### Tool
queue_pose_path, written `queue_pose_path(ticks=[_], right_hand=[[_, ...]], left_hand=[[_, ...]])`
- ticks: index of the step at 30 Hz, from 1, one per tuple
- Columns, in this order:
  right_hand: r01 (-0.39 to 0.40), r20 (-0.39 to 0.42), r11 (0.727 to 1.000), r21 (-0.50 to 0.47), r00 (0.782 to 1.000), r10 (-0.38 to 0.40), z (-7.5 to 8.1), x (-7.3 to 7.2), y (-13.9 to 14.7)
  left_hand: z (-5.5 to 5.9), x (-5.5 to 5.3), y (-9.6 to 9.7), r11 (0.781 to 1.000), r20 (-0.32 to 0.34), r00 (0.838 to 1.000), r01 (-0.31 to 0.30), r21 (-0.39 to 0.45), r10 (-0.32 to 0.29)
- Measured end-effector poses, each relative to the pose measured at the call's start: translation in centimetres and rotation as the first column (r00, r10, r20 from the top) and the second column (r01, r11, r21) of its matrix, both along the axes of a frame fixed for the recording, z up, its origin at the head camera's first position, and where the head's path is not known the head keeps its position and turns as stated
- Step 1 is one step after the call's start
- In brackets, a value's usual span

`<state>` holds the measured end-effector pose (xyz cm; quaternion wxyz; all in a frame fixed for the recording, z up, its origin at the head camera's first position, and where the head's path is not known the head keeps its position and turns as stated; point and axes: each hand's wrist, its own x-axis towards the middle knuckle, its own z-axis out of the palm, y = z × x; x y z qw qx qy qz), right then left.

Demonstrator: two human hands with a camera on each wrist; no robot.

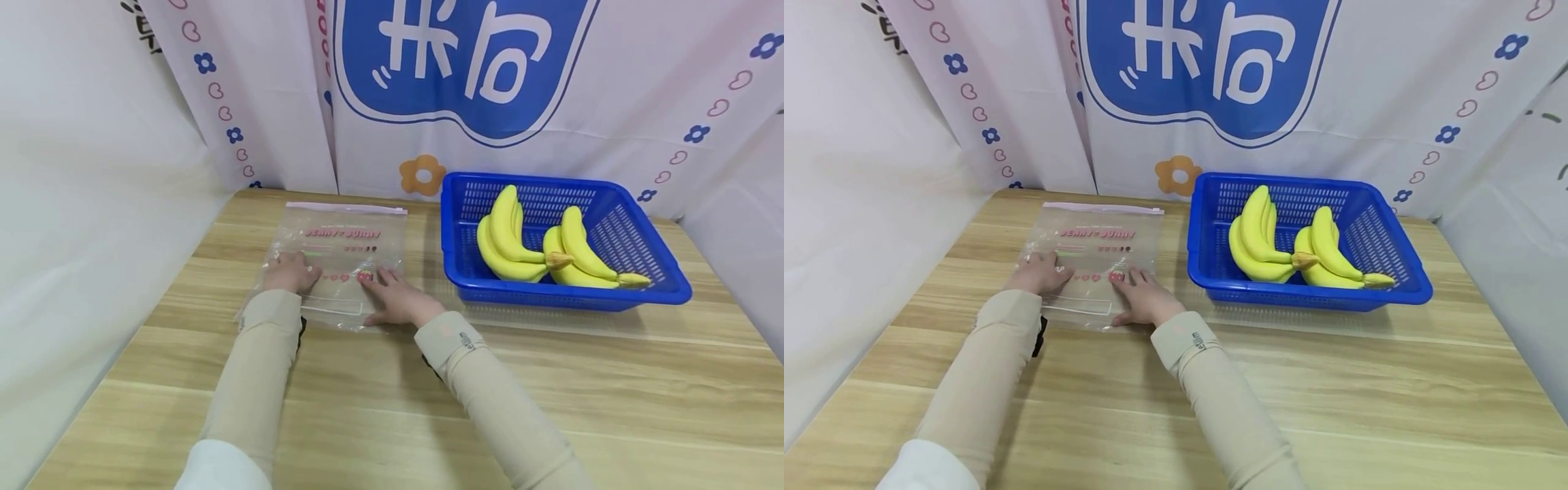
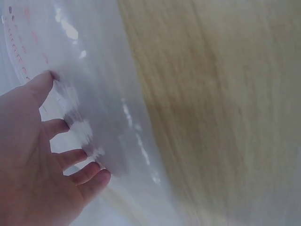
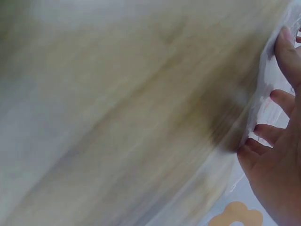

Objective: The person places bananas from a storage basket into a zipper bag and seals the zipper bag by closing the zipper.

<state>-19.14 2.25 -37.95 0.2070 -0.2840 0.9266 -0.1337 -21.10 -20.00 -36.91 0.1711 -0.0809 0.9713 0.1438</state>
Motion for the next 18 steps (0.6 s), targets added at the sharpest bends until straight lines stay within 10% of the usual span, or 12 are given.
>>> queue_pose_path(ticks=[18], right_hand=[[0.068,-0.056,0.996,0.062,0.996,-0.065,0.7,1.4,-1.6]], left_hand=[[0.2,0.2,-0.3,0.996,-0.008,0.996,0.086,-0.006,-0.086]])
